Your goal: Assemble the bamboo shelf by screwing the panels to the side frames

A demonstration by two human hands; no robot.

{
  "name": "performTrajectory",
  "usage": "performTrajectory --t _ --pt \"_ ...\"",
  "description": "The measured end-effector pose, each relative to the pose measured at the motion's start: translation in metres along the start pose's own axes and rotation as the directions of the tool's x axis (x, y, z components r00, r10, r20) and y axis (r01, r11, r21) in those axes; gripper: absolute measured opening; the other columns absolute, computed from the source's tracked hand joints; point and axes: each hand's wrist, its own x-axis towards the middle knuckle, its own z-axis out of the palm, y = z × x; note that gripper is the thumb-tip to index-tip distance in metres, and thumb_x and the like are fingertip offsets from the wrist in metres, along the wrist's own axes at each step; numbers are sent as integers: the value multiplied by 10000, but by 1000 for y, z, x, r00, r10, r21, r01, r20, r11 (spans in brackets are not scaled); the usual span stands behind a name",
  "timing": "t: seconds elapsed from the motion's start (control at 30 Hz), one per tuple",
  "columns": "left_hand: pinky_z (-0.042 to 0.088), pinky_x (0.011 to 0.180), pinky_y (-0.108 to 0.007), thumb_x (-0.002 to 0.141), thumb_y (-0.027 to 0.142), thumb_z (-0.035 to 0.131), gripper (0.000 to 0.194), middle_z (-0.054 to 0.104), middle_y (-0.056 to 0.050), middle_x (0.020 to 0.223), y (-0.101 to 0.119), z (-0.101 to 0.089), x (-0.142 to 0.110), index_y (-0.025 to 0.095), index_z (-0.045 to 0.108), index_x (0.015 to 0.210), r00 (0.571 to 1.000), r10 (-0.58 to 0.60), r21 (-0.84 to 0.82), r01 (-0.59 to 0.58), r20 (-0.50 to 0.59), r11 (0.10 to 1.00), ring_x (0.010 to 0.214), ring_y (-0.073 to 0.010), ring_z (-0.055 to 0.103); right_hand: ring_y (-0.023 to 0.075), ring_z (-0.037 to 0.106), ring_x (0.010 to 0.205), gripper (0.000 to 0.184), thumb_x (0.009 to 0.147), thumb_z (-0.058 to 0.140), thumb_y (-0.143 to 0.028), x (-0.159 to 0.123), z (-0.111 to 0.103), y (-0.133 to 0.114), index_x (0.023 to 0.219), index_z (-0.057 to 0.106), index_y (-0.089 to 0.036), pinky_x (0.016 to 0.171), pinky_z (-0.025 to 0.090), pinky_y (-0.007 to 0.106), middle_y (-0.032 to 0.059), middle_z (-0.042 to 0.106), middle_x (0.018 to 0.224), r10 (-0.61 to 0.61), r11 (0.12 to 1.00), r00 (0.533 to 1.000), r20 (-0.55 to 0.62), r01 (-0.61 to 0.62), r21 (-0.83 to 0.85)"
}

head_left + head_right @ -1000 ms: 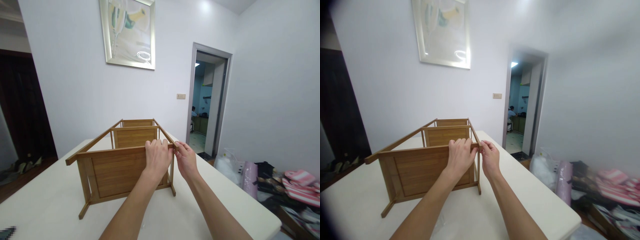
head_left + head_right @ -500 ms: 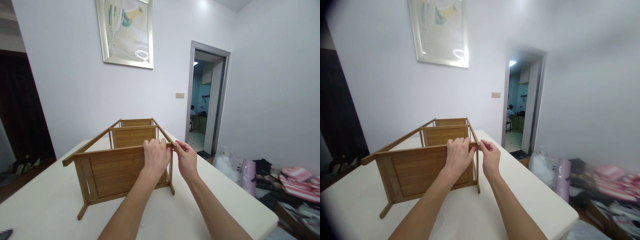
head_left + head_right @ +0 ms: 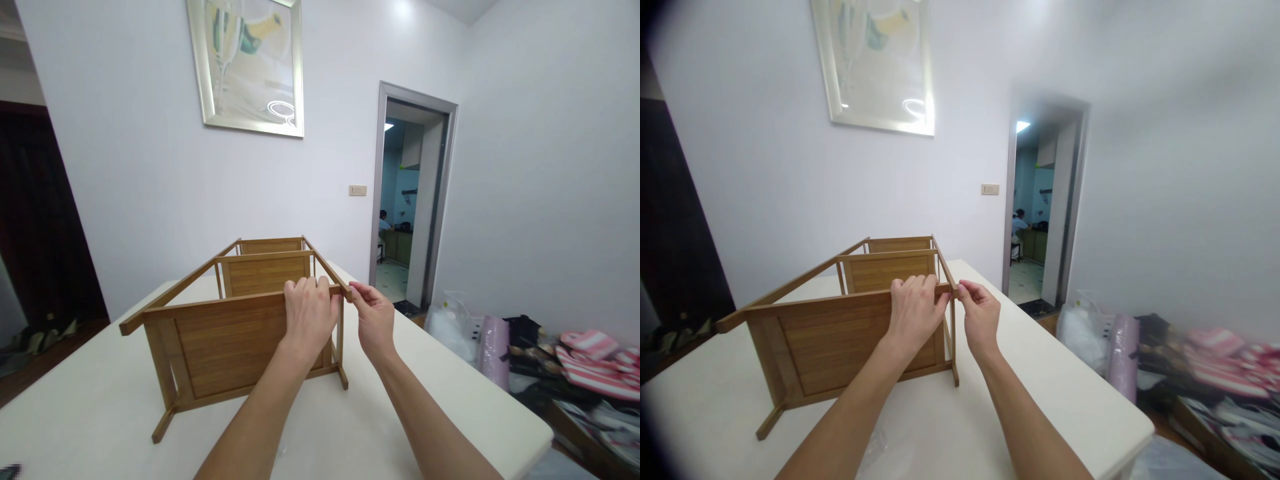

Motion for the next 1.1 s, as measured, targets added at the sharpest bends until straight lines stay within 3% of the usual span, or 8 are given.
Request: performTrajectory --t 0.63,1.1 --pt "303 792 -393 894 370 514 197 696 -92 884 2 5 1 197 599 853 1000 -8 42 9 -27 999 906 -273 607 213 678 786 151 710 744 -347 6 -7 -5 801 764 -227 805 541 383 24 750 813 -92 990 992 87 100 -96" --pt "308 790 -406 896 363 482 207 700 -81 856 5 3 -1 196 583 828 999 36 94 -35 -13 995 867 -273 624 188 648 761 160 767 685 -361 12 -12 4 847 750 -238 737 508 321 22 735 850 -76 992 986 151 91 -92"
